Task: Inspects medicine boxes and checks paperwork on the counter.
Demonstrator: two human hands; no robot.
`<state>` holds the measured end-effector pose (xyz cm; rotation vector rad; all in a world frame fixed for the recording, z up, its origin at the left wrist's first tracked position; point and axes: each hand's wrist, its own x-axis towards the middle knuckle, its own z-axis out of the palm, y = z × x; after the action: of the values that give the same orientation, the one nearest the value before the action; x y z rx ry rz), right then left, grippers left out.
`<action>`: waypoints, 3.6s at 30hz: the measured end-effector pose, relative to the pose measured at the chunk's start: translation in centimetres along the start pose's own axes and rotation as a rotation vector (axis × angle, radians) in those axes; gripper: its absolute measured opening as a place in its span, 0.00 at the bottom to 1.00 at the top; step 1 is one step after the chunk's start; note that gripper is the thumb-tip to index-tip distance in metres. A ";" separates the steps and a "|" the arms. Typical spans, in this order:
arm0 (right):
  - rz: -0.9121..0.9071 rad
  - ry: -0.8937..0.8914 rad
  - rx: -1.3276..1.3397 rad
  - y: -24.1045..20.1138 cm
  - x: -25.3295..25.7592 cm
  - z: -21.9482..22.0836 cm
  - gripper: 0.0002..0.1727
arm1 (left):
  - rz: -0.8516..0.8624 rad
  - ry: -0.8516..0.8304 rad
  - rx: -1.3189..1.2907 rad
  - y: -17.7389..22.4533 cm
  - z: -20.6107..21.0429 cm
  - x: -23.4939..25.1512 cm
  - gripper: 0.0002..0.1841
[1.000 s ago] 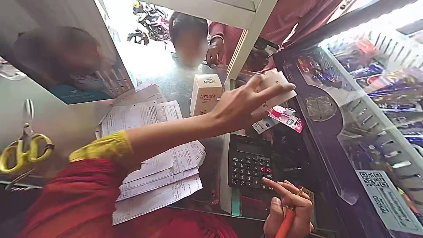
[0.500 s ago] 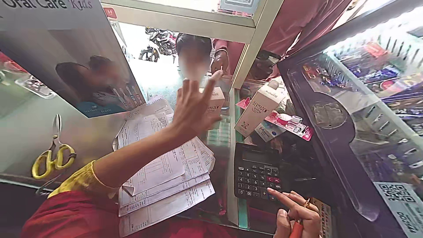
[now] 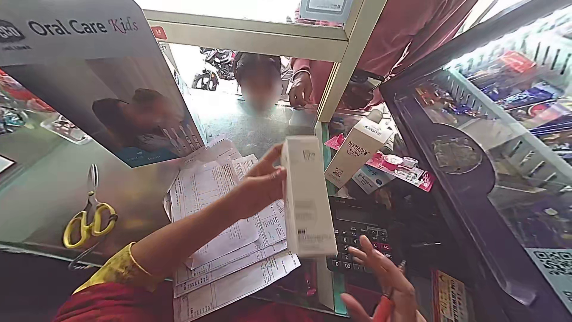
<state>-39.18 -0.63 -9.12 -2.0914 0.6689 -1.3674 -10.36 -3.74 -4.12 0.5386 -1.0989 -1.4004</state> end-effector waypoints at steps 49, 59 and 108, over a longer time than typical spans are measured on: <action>0.027 0.049 -0.701 1.1 -1.9 -3.9 0.18 | 0.465 0.236 1.138 -0.2 0.0 -0.8 0.28; -0.026 -0.063 -0.614 0.8 -0.8 -1.8 0.18 | 0.471 0.227 1.113 -0.6 0.0 -0.8 0.28; -0.131 0.170 -0.405 2.9 -0.7 -1.8 0.14 | 0.252 0.213 1.437 1.3 0.1 9.5 0.36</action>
<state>-41.37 -2.61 -10.97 -2.3832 0.9609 -1.6027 -11.47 -12.43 -0.25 1.4321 -1.8029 -0.1147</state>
